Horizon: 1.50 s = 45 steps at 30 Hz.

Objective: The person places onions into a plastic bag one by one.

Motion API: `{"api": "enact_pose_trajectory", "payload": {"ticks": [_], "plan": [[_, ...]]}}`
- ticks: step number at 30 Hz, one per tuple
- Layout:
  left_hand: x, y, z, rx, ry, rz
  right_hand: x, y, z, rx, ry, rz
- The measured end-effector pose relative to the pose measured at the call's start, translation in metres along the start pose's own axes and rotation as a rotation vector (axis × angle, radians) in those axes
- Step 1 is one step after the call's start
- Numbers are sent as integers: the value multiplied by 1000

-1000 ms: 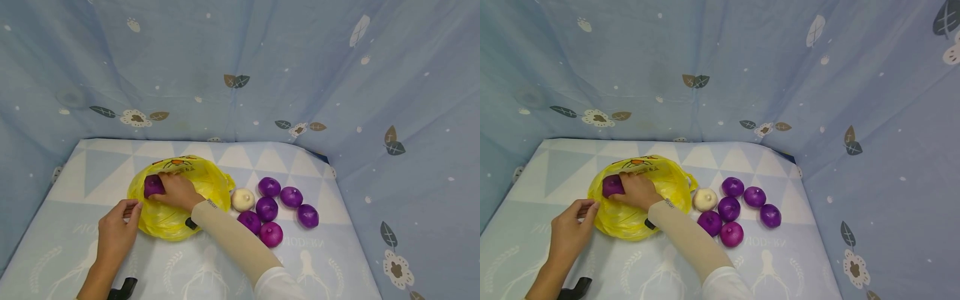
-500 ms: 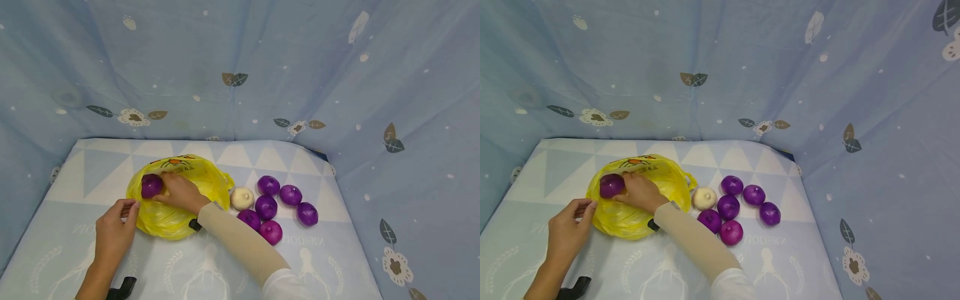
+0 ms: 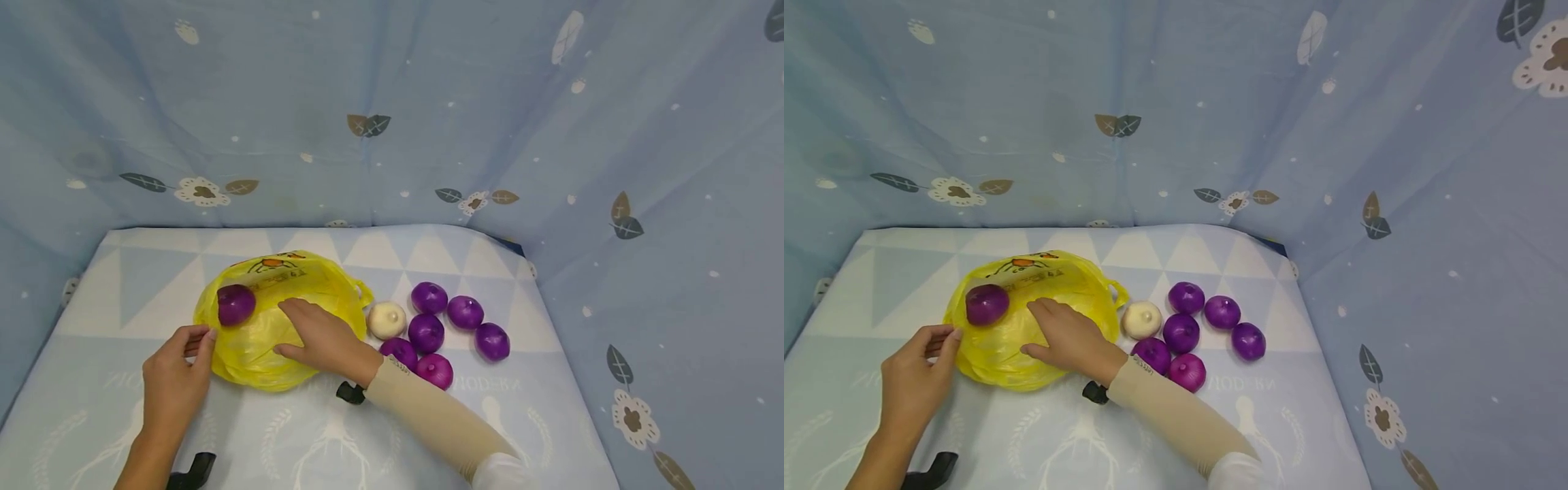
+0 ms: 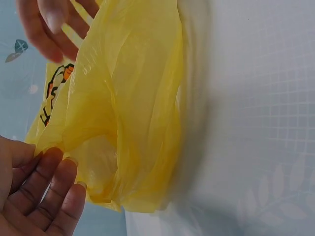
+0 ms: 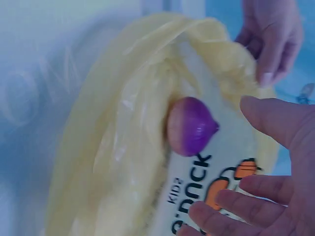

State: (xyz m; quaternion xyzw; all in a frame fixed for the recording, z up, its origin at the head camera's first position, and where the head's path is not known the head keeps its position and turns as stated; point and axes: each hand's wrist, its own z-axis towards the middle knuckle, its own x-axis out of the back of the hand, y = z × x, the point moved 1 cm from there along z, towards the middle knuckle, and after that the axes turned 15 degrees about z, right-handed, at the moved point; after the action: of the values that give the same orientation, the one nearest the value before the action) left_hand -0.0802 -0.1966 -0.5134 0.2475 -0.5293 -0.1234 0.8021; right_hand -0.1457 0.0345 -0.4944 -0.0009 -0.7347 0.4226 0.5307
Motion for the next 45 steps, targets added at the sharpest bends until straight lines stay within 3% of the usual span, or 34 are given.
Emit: {"api": "enact_pose_trajectory", "payload": {"ticks": [7, 10, 18, 26, 35, 41, 45], "plan": [[0, 1, 2, 3, -7, 2, 19, 4, -44, 54, -6, 24], [0, 1, 2, 7, -13, 7, 24, 13, -68, 38, 12, 19], [1, -1, 3, 35, -42, 42, 37, 39, -137, -91, 160, -1], [1, -4, 3, 29, -38, 51, 43, 51, -185, -231, 299, -10], [-3, -1, 3, 43, -54, 39, 36, 74, -218, -330, 425, 1], [-3, -1, 2, 44, -57, 34, 22, 84, -227, -432, 458, 52], [-2, -1, 3, 46, -47, 24, 14, 90, -229, -454, 485, 67]]}}
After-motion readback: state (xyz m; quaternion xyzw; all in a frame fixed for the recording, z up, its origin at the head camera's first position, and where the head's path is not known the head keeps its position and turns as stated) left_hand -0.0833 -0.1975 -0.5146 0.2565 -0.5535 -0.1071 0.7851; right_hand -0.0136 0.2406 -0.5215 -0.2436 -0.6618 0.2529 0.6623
